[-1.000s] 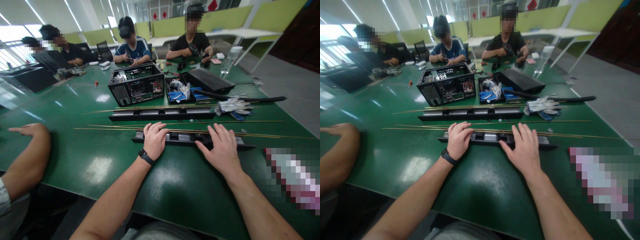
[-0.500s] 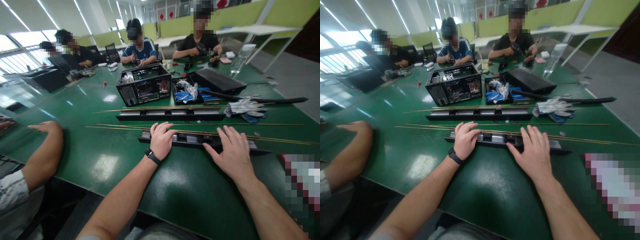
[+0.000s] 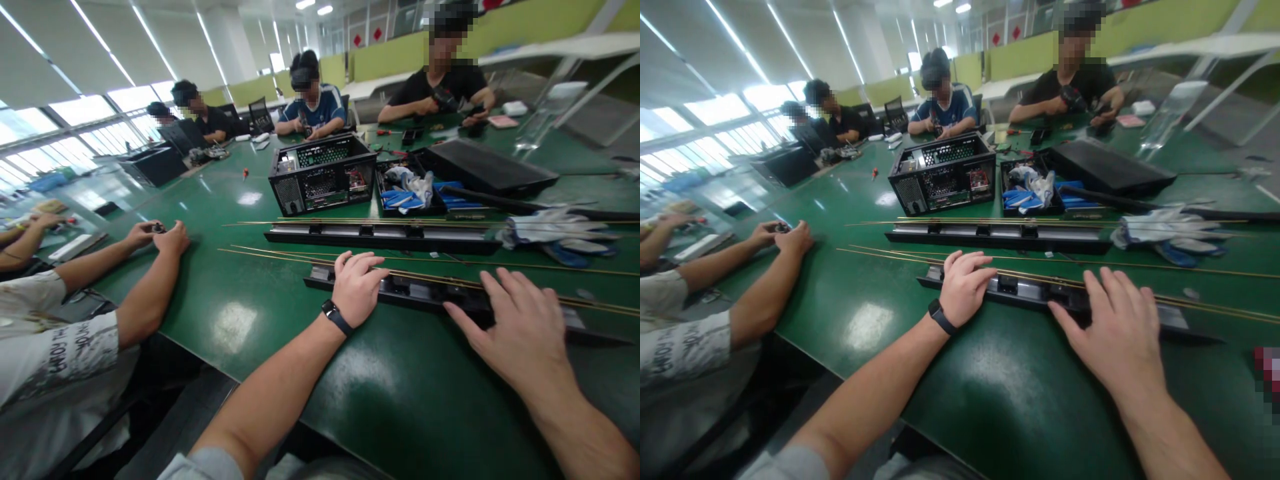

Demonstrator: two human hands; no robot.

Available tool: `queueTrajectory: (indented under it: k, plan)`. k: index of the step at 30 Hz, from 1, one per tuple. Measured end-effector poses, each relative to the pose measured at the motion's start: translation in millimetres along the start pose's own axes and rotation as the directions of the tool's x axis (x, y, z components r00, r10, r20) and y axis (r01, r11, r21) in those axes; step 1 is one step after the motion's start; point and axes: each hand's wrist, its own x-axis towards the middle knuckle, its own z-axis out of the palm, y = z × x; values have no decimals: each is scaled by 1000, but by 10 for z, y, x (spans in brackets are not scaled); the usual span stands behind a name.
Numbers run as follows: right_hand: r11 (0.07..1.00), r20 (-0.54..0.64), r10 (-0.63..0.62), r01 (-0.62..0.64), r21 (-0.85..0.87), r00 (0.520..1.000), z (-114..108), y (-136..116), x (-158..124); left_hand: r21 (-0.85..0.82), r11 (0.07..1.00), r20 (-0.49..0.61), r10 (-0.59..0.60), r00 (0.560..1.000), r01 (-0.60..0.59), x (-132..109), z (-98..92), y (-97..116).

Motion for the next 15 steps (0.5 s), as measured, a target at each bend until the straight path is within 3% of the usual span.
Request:
queueTrajectory:
  k: [10,15]
  plan:
    - [999,4,-31,31,-43,1000,1,17,-25,19,998,-21,-53,998,54,-37,-60,-41]
    - [998,-13,-21,20,-64,1000,40,50,-51,-27,999,-17,23,1000,-24,-6,38,41]
